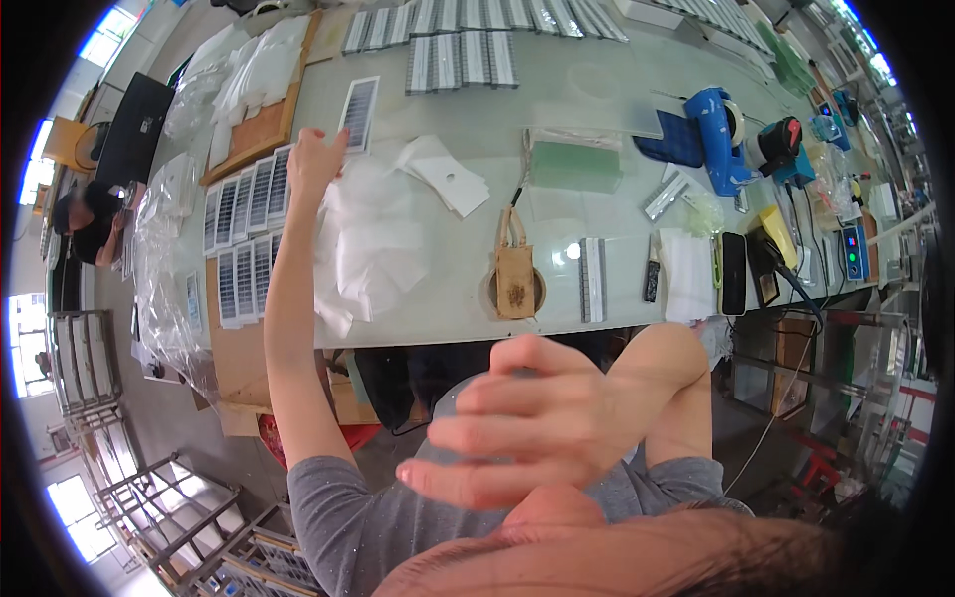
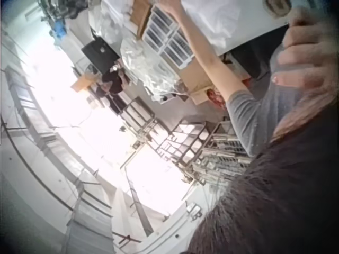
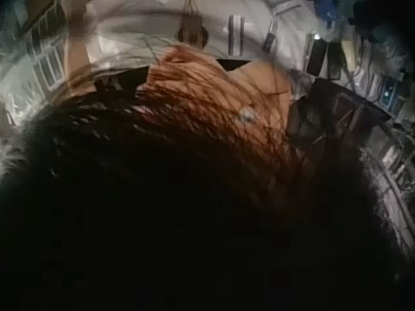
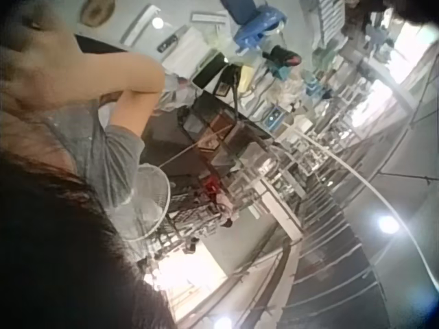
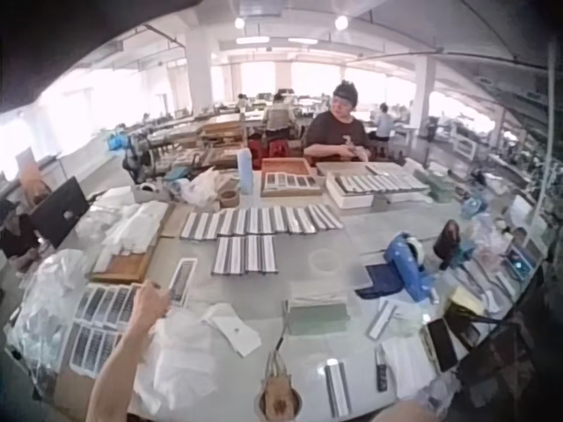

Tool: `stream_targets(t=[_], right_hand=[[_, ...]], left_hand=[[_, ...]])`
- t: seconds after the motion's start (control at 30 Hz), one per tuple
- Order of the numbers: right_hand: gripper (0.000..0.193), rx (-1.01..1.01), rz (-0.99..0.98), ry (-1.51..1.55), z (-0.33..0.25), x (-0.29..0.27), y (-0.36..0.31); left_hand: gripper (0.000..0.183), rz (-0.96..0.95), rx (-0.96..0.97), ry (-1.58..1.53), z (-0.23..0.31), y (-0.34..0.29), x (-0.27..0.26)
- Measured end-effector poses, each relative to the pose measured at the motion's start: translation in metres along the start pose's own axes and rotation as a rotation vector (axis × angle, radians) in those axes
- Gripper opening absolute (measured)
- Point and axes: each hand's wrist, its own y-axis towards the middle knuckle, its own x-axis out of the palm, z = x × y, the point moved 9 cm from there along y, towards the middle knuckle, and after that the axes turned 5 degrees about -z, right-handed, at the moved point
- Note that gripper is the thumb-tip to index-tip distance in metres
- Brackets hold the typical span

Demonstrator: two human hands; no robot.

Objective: The person assembles small solar panels by placing protective film, solar cell strips, and backing sheets into a fixture by hand, pressing the layers together, and stacking the assembled solar panels on the table.

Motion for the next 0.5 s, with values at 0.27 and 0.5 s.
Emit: stream_targets(t=[0.27,0.5], right_hand=[[0.03,0.78,-0.181,-0.681,0.29,0.002,-0.162],[0.031,0.731,-0.298,-0.385,0.326,-0.024,-0.172]], left_hand=[[0.027,0.03,0.293,-0.045,0.026,-0.113,-0.001],[0.024,-0.023,0.578,0.03,0.036,-0.169,0.037]])
